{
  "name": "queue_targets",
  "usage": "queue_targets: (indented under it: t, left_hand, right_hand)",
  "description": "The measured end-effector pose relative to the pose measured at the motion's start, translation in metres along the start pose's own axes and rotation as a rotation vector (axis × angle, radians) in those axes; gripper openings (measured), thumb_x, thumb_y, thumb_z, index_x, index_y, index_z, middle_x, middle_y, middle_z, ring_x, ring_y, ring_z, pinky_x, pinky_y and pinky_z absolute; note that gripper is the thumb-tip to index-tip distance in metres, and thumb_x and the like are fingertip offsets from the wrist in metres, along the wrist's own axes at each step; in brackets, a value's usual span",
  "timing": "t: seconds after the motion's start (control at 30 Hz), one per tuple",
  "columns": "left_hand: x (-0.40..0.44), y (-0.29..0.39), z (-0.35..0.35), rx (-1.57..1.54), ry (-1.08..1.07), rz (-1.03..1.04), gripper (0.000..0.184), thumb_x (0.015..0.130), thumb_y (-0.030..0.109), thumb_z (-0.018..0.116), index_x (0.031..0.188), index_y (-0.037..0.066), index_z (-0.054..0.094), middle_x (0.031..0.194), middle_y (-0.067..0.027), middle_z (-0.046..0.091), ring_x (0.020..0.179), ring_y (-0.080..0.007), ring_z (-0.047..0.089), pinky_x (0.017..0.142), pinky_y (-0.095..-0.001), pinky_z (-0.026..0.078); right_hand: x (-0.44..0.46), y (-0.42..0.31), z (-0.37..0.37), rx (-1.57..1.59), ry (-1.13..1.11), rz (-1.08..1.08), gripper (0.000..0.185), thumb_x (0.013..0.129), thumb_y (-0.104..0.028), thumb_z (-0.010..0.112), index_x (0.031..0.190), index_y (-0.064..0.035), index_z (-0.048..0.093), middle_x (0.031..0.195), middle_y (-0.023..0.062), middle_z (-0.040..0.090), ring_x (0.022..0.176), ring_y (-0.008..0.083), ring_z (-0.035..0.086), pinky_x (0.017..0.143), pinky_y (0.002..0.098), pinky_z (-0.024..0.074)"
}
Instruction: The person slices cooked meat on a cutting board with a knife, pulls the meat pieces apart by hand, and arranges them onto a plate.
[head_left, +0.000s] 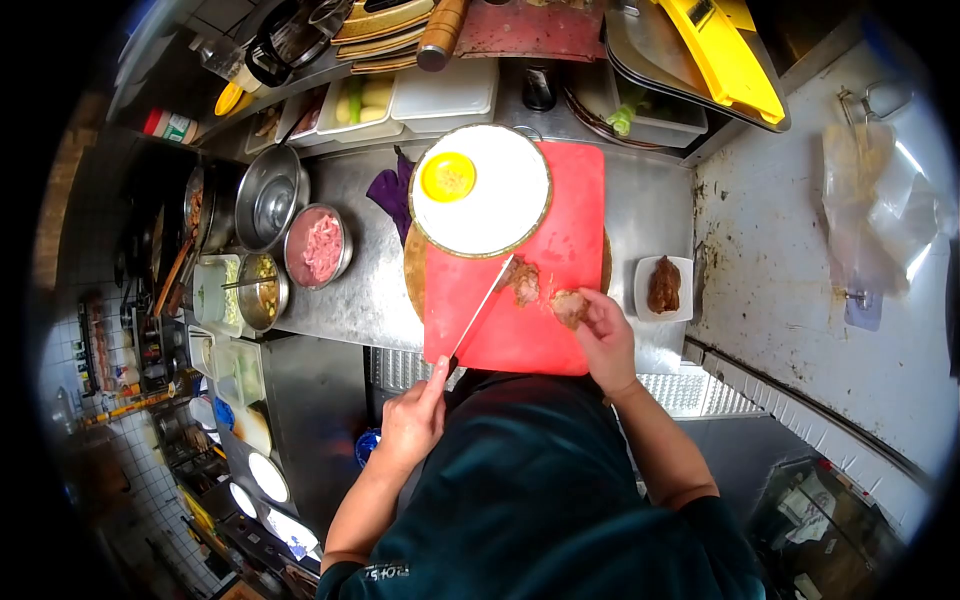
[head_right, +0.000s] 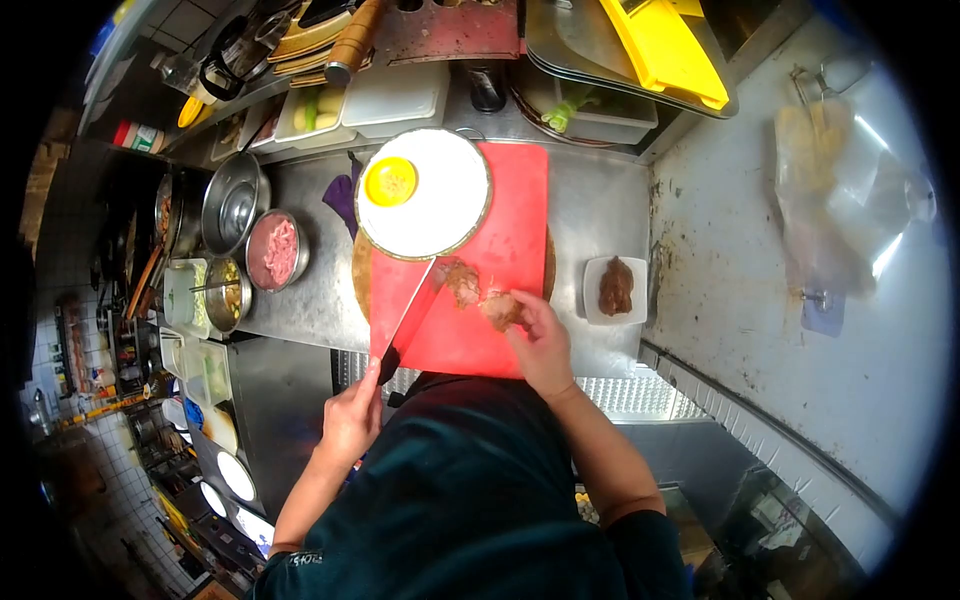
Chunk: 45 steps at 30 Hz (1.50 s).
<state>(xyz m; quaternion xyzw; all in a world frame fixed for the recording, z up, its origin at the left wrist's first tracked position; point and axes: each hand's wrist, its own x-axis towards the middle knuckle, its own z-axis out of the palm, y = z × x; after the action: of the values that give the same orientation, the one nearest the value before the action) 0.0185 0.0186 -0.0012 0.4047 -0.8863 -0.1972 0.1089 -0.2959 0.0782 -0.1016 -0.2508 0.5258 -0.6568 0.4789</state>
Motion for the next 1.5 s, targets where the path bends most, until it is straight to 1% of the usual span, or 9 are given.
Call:
queue_targets:
  t: [0.2,0.4,0.8,0.9,1.0,1.1,1.13,1.33,1.5]
  left_hand:
    - [0.003,0.001,0.0,-0.009,0.006,0.003,0.07,0.09,-0.002,0.072,0.158,0.01,0.057,0.079,-0.0159,0.066,0.062,-0.0371,0.068,0.059,-0.0481,0.057]
    - [0.003,0.001,0.001,-0.01,0.009,0.005,0.069,0.091,-0.002,0.072,0.157,0.01,0.058,0.078,-0.0159,0.066,0.061,-0.037,0.068,0.059,-0.0482,0.056]
    - [0.002,0.002,0.001,-0.026,0.021,0.004,0.069,0.09,-0.003,0.072,0.157,0.009,0.058,0.077,-0.0162,0.066,0.062,-0.0372,0.068,0.059,-0.048,0.056]
    - [0.002,0.002,0.001,-0.028,0.022,0.007,0.07,0.09,-0.004,0.072,0.157,0.009,0.058,0.078,-0.0162,0.065,0.062,-0.037,0.068,0.059,-0.0479,0.056]
    - [-0.001,0.001,0.002,-0.025,0.032,0.014,0.07,0.09,-0.004,0.072,0.157,0.01,0.057,0.077,-0.0158,0.065,0.061,-0.0368,0.068,0.058,-0.0478,0.056]
    - [-0.001,0.003,0.003,-0.016,0.019,0.013,0.07,0.09,-0.003,0.072,0.158,0.011,0.057,0.077,-0.0153,0.064,0.061,-0.0367,0.068,0.058,-0.048,0.056]
    - [0.0,0.003,0.002,-0.015,0.017,0.014,0.071,0.09,-0.003,0.072,0.158,0.011,0.057,0.077,-0.0152,0.064,0.061,-0.0366,0.067,0.058,-0.048,0.056]
    - [0.0,0.005,0.001,-0.01,-0.006,0.022,0.073,0.089,-0.004,0.072,0.159,0.012,0.056,0.078,-0.0147,0.064,0.061,-0.0365,0.067,0.058,-0.048,0.056]
    - [0.0,0.003,0.002,-0.042,-0.003,0.028,0.076,0.088,-0.004,0.072,0.16,0.014,0.055,0.078,-0.0141,0.063,0.061,-0.0361,0.067,0.058,-0.0476,0.056]
  right_hand:
    - [0.005,-0.011,-0.006,0.533,-0.07,0.26,0.051,0.105,-0.001,0.06,0.156,0.0002,0.052,0.144,0.0124,0.066,0.13,0.0236,0.064,0.113,0.0381,0.0507]
    - [0.005,-0.011,-0.008,0.766,-0.081,0.377,0.049,0.105,-0.007,0.059,0.154,-0.0051,0.054,0.147,0.0163,0.064,0.125,0.0265,0.067,0.107,0.0378,0.0543]
    - [0.008,-0.005,-0.016,1.108,-0.169,0.494,0.044,0.107,-0.014,0.058,0.15,-0.0028,0.056,0.147,0.0275,0.064,0.115,0.0238,0.072,0.101,0.0361,0.0583]
    - [0.009,-0.017,-0.01,0.991,-0.125,0.497,0.04,0.108,-0.011,0.059,0.147,-0.0029,0.059,0.141,0.0216,0.068,0.111,0.0244,0.07,0.098,0.035,0.0576]
    - [0.013,-0.011,-0.006,0.313,-0.086,0.339,0.037,0.102,-0.006,0.068,0.138,-0.0032,0.063,0.132,0.0168,0.071,0.111,0.0232,0.072,0.099,0.0373,0.0591]
    - [0.018,-0.01,-0.003,-0.413,-0.167,-0.071,0.037,0.095,0.001,0.075,0.131,-0.0028,0.066,0.121,0.0119,0.072,0.11,0.0235,0.072,0.094,0.0386,0.0603]
    - [0.019,-0.022,0.002,-0.695,-0.152,-0.186,0.037,0.091,0.003,0.076,0.127,-0.002,0.066,0.117,0.0136,0.071,0.111,0.0283,0.071,0.089,0.0406,0.0611]
    - [0.022,0.0,0.005,-0.99,-0.097,-0.393,0.042,0.086,-0.003,0.083,0.124,-0.0009,0.067,0.119,0.0181,0.07,0.11,0.0372,0.068,0.096,0.044,0.0575]
    - [0.016,0.009,0.006,-0.947,-0.064,-0.424,0.039,0.086,-0.008,0.084,0.121,-0.003,0.068,0.12,0.0176,0.069,0.111,0.041,0.067,0.098,0.0487,0.0566]
